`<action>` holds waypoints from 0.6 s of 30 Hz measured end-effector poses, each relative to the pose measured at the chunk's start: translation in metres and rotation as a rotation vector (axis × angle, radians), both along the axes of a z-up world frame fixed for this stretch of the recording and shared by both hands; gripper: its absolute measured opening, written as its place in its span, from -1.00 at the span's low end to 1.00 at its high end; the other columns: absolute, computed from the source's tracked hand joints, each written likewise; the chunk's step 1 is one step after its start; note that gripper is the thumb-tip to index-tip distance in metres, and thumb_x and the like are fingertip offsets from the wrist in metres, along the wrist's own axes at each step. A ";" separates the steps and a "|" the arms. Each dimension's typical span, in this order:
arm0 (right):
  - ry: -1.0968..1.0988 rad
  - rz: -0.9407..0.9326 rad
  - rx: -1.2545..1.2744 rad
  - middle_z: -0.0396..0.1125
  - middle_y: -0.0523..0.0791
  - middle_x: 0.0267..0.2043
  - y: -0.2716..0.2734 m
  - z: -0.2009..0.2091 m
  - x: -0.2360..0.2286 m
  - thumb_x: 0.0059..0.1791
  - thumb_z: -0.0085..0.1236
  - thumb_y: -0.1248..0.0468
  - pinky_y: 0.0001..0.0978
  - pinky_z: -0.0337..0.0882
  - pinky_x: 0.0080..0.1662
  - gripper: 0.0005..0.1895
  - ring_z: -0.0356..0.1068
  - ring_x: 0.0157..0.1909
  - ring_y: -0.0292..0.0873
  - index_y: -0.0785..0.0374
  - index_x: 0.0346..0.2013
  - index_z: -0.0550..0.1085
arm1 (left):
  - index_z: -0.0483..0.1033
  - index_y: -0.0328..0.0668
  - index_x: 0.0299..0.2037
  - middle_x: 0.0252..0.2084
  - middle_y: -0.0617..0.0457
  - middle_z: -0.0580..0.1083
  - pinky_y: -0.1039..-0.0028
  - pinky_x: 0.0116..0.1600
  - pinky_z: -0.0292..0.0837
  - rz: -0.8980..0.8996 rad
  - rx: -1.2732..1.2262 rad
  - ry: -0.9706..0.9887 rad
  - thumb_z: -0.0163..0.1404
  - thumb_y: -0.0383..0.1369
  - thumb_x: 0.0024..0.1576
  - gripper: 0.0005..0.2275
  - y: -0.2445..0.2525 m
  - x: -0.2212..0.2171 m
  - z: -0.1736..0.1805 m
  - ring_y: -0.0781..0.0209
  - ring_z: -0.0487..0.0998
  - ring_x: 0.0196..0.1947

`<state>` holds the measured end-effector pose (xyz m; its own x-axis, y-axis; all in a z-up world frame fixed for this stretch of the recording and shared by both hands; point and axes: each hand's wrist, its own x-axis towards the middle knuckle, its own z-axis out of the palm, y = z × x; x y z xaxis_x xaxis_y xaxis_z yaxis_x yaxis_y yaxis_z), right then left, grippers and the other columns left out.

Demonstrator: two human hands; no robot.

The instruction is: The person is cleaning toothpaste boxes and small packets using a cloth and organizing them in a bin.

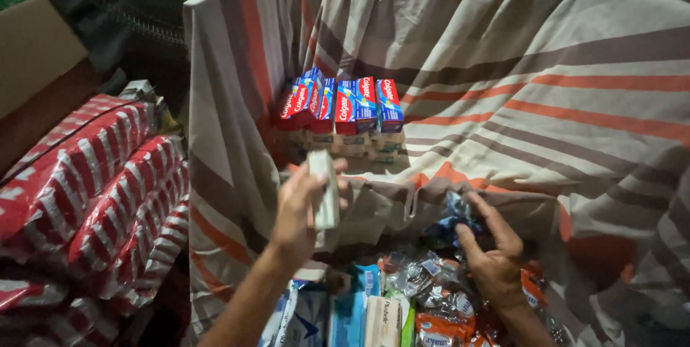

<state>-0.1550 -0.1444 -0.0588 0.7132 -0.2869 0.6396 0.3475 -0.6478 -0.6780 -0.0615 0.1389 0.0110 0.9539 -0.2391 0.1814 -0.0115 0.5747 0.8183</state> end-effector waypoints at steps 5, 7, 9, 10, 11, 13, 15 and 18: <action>-0.037 0.011 0.034 0.48 -0.04 0.09 0.021 0.048 0.013 -0.03 0.17 0.41 -0.37 0.37 0.23 -0.55 0.43 0.12 -0.15 0.30 0.18 0.51 | 0.34 -0.58 0.17 -0.02 -0.36 0.56 0.25 -0.33 0.62 -0.105 -0.185 0.145 -0.05 -0.26 0.21 -0.54 -0.028 0.058 -0.006 0.06 0.58 -0.51; -0.091 0.075 -0.039 0.47 -0.02 0.06 0.026 0.063 0.034 -0.01 0.15 0.41 -0.33 0.40 0.22 -0.60 0.42 0.11 -0.11 0.33 0.15 0.52 | 0.33 -0.50 0.19 0.02 -0.36 0.56 0.42 -0.47 0.60 -0.154 -0.247 0.165 -0.03 -0.28 0.21 -0.57 -0.051 0.075 -0.021 0.14 0.57 -0.51; -0.309 0.120 -0.091 0.50 -0.01 -0.07 0.028 0.069 0.065 -0.03 0.25 0.48 -0.19 0.44 0.08 -0.66 0.51 -0.01 -0.05 0.26 0.04 0.61 | 0.52 -0.35 0.09 -0.05 -0.37 0.59 0.18 -0.41 0.70 -0.124 -0.187 0.012 0.12 -0.22 0.17 -0.61 -0.079 0.085 -0.037 -0.10 0.69 -0.39; -0.310 0.118 -0.094 0.50 -0.01 -0.07 0.036 0.069 0.073 -0.03 0.25 0.48 -0.19 0.44 0.08 -0.66 0.51 -0.01 -0.05 0.26 0.04 0.61 | 0.52 -0.35 0.09 -0.05 -0.37 0.59 0.18 -0.41 0.70 -0.126 -0.190 0.011 0.12 -0.22 0.17 -0.61 -0.088 0.085 -0.042 -0.10 0.69 -0.39; -0.342 0.140 -0.119 0.50 0.02 -0.10 0.043 0.070 0.082 -0.06 0.24 0.52 -0.12 0.44 0.05 -0.66 0.51 -0.05 0.03 0.28 0.00 0.62 | 0.57 -0.29 0.08 -0.07 -0.29 0.59 0.16 -0.33 0.67 -0.103 -0.184 -0.015 0.12 -0.22 0.18 -0.65 -0.098 0.085 -0.047 -0.02 0.64 -0.35; -0.382 0.155 -0.146 0.50 0.05 -0.13 0.055 0.069 0.090 -0.09 0.23 0.55 -0.06 0.44 0.03 -0.66 0.51 -0.09 0.10 0.31 -0.05 0.63 | 0.61 -0.22 0.06 -0.08 -0.22 0.59 0.15 -0.26 0.65 -0.088 -0.177 -0.047 0.13 -0.22 0.19 -0.68 -0.112 0.082 -0.042 0.06 0.60 -0.31; -0.448 0.192 -0.344 0.48 0.04 -0.17 0.065 0.063 0.087 -0.12 0.22 0.57 -0.08 0.48 -0.03 -0.68 0.49 -0.14 0.16 0.32 -0.11 0.64 | 0.63 -0.18 0.06 -0.21 -0.16 0.59 0.27 -0.30 0.64 -0.085 -0.209 -0.069 0.11 -0.19 0.23 -0.70 -0.121 0.070 -0.030 0.14 0.59 -0.37; -0.484 0.175 -0.444 0.49 -0.08 -0.13 0.071 0.053 0.073 -0.05 0.19 0.43 -0.24 0.49 -0.03 -0.76 0.51 -0.14 0.01 0.20 -0.13 0.67 | 0.61 -0.28 0.07 -0.04 -0.34 0.60 0.14 -0.16 0.65 -0.098 -0.173 -0.045 0.01 -0.05 0.25 -0.57 -0.115 0.071 -0.025 -0.02 0.66 -0.26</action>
